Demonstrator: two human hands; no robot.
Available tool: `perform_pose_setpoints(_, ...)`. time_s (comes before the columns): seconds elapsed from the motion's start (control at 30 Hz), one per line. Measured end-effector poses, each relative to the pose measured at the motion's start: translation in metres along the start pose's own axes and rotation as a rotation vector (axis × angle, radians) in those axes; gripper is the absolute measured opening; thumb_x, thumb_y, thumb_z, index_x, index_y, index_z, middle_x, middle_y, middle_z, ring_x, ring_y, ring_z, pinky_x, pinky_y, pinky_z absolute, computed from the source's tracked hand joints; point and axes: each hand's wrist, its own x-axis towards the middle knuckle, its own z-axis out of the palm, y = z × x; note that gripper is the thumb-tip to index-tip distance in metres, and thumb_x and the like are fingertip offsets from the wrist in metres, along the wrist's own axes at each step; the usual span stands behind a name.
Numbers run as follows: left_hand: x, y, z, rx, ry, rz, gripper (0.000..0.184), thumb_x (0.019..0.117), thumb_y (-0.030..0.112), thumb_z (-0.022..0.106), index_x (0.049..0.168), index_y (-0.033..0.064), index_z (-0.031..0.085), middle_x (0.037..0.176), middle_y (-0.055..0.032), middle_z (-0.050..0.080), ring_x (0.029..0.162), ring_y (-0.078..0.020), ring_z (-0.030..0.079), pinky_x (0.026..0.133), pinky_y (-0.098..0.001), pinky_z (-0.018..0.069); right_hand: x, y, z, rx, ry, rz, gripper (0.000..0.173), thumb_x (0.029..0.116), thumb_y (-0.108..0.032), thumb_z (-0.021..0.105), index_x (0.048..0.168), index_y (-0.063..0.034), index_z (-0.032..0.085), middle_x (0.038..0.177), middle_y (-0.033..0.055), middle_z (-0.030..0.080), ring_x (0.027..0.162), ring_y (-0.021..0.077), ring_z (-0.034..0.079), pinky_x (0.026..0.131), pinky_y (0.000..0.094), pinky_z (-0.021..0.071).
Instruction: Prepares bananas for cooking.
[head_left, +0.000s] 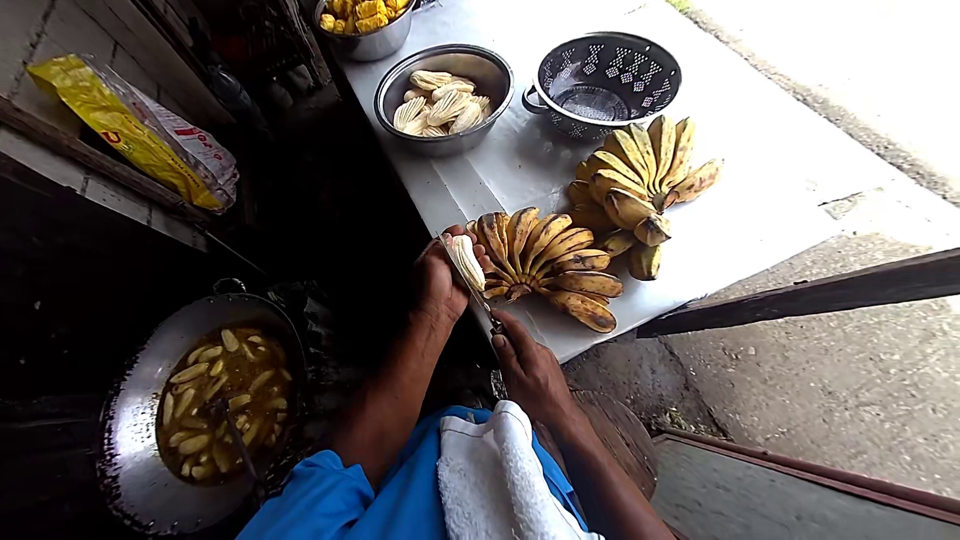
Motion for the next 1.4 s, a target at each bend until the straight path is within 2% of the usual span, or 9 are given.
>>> perform_pose_setpoints(0.07,-0.003,-0.008,0.006,-0.049,0.020,-0.012,0.027,0.1108,0.023,0.032,0.119,0.0124,0.056,0.100,-0.0064,0.065,0.083,-0.0178,0.068,0.076,-0.0339,0.0591,0.018,0.001,0.002,-0.042,0.036,0.002,0.049,0.1100,-0.043,0.033,0.150,-0.0188,0.051,0.090,0.0076,0.070,0.077,0.0226,0.067,0.072,0.0479,0.0551)
perform_pose_setpoints(0.27,-0.003,-0.003,0.006,-0.087,0.040,0.021,0.028,0.1106,0.024,0.031,0.116,0.0120,0.055,0.099,-0.0074,0.064,0.082,-0.0196,0.067,0.077,-0.0374,0.0588,-0.002,0.007,0.008,-0.084,0.054,0.023,0.050,0.1099,-0.040,0.033,0.150,-0.0162,0.052,0.106,0.0079,0.073,0.090,0.0235,0.071,0.077,0.0489,0.0578)
perform_pose_setpoints(0.37,-0.004,-0.010,0.004,-0.071,0.065,0.025,0.029,0.1110,0.022,0.030,0.122,0.0107,0.054,0.102,-0.0083,0.064,0.086,-0.0213,0.067,0.083,-0.0413,0.0585,0.013,0.005,0.008,-0.112,0.043,0.055,0.049,0.1100,-0.041,0.033,0.150,-0.0182,0.051,0.101,0.0097,0.073,0.088,0.0261,0.070,0.078,0.0504,0.0560)
perform_pose_setpoints(0.47,-0.001,-0.013,0.007,-0.055,0.056,0.012,0.031,0.1100,0.021,0.029,0.123,0.0079,0.054,0.101,-0.0088,0.064,0.084,-0.0206,0.067,0.081,-0.0391,0.0588,0.035,0.003,0.007,-0.115,0.072,0.048,0.048,0.1103,-0.041,0.035,0.150,-0.0193,0.049,0.094,0.0115,0.071,0.084,0.0292,0.070,0.075,0.0536,0.0553)
perform_pose_setpoints(0.6,0.015,0.000,0.006,-0.122,0.068,-0.006,0.029,0.1110,0.022,0.028,0.115,0.0078,0.054,0.094,-0.0087,0.063,0.083,-0.0226,0.068,0.080,-0.0422,0.0595,0.010,0.003,0.004,0.010,0.022,0.016,0.048,0.1100,-0.039,0.035,0.151,-0.0178,0.049,0.095,0.0070,0.071,0.077,0.0210,0.067,0.073,0.0464,0.0566)
perform_pose_setpoints(0.77,0.024,0.013,0.000,-0.135,0.147,-0.031,0.033,0.1110,0.024,0.029,0.123,0.0055,0.053,0.095,-0.0114,0.065,0.082,-0.0236,0.069,0.077,-0.0414,0.0608,-0.036,-0.003,-0.001,0.156,-0.020,-0.019,0.052,0.1101,-0.043,0.037,0.149,-0.0125,0.052,0.096,0.0022,0.071,0.075,0.0092,0.065,0.069,0.0338,0.0573)
perform_pose_setpoints(1.0,0.016,-0.001,0.004,-0.141,0.040,-0.049,0.035,0.1121,0.025,0.025,0.117,0.0072,0.054,0.093,-0.0096,0.065,0.082,-0.0222,0.070,0.077,-0.0400,0.0612,-0.012,-0.001,-0.001,0.163,-0.006,-0.021,0.049,0.1103,-0.041,0.037,0.149,-0.0162,0.051,0.091,0.0023,0.068,0.069,0.0111,0.062,0.066,0.0350,0.0561)
perform_pose_setpoints(1.13,0.016,0.006,0.006,-0.107,0.100,-0.037,0.032,0.1106,0.023,0.031,0.122,0.0057,0.055,0.095,-0.0114,0.067,0.082,-0.0233,0.071,0.077,-0.0395,0.0613,-0.027,-0.005,0.000,0.168,-0.016,-0.032,0.050,0.1103,-0.042,0.036,0.150,-0.0145,0.051,0.096,0.0015,0.070,0.073,0.0090,0.064,0.068,0.0322,0.0565)
perform_pose_setpoints(1.4,0.016,0.002,0.003,-0.156,0.056,-0.045,0.032,0.1110,0.023,0.027,0.118,0.0071,0.054,0.091,-0.0101,0.065,0.080,-0.0223,0.069,0.076,-0.0384,0.0605,-0.027,-0.003,0.002,0.191,0.002,-0.025,0.050,0.1102,-0.042,0.037,0.149,-0.0136,0.051,0.094,0.0016,0.069,0.071,0.0085,0.063,0.066,0.0318,0.0560)
